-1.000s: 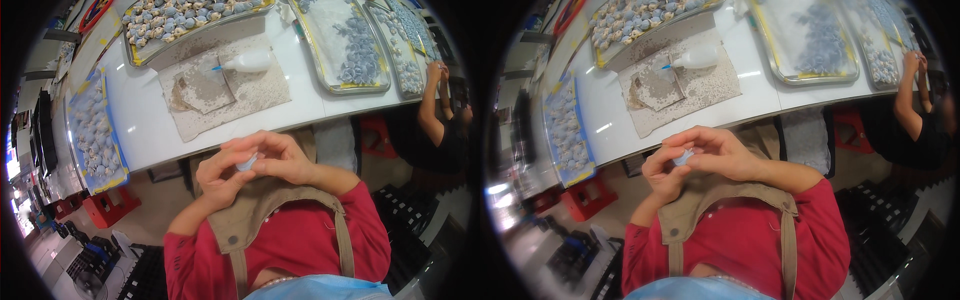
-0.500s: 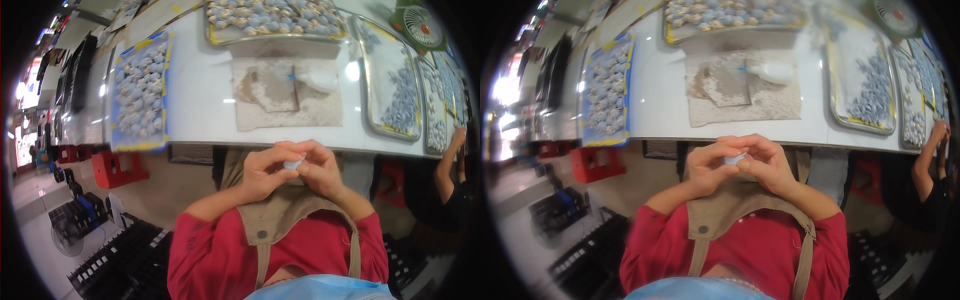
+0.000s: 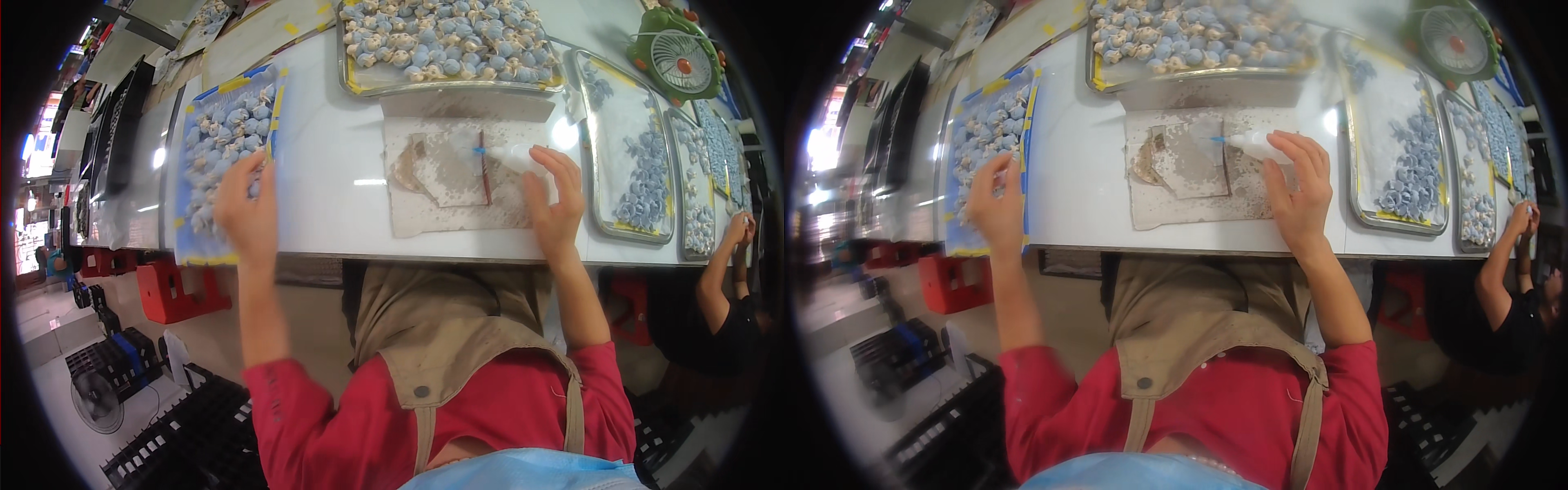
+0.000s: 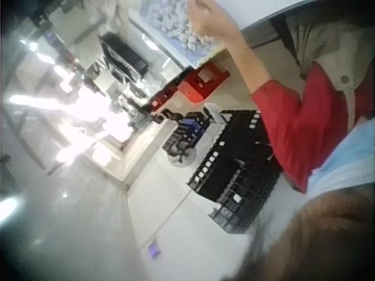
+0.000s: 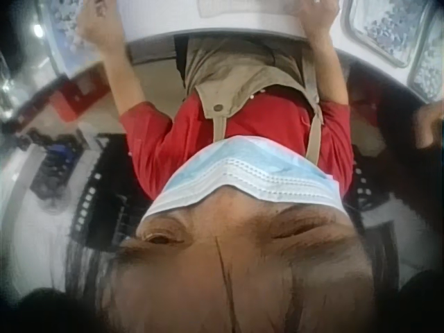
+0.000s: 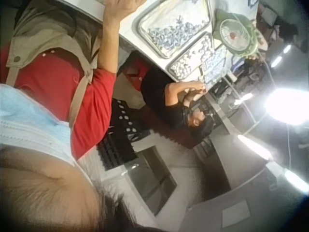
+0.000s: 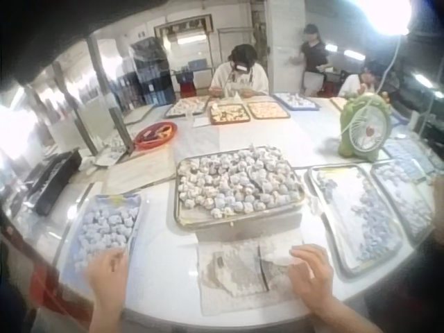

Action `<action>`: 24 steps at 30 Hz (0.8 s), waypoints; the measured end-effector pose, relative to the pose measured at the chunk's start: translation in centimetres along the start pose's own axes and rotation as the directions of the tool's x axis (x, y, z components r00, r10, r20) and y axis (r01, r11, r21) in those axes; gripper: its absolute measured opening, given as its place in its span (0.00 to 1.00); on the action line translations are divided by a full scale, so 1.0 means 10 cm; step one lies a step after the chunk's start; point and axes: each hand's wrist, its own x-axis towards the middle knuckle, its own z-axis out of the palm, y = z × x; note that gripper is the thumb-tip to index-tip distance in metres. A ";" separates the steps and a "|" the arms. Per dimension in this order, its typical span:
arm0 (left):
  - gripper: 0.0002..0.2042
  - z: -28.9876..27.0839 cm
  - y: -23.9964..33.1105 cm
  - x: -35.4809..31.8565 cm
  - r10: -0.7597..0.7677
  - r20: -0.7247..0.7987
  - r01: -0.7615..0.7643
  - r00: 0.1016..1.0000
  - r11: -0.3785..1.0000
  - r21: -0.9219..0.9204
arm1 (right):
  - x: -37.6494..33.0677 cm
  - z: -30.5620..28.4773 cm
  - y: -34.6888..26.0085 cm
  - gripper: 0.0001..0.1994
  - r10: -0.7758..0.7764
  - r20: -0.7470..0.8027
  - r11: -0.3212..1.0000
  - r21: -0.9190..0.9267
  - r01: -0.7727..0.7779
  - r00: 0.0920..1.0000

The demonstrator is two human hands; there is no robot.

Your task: The person repeatedly picks up small dough wrappers, applies filling from a squeeze bottle, and seals them by hand. The finished dumplings are placed onto a metal tray.

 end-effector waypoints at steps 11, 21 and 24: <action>0.10 1.67 0.07 1.10 0.229 0.415 -0.317 0.881 0.935 0.156 | -0.04 0.03 0.10 0.16 0.114 -0.039 0.988 0.109 -0.109 0.993; 0.13 0.89 0.57 0.57 -0.150 0.451 0.426 0.880 0.668 -0.610 | 0.00 0.04 0.28 0.18 0.125 0.086 0.992 -0.028 -0.123 0.988; 0.17 0.65 0.82 -0.10 -0.087 0.620 0.595 0.779 0.412 -0.690 | -0.03 -0.05 0.28 0.19 0.131 0.096 0.984 -0.132 -0.118 0.987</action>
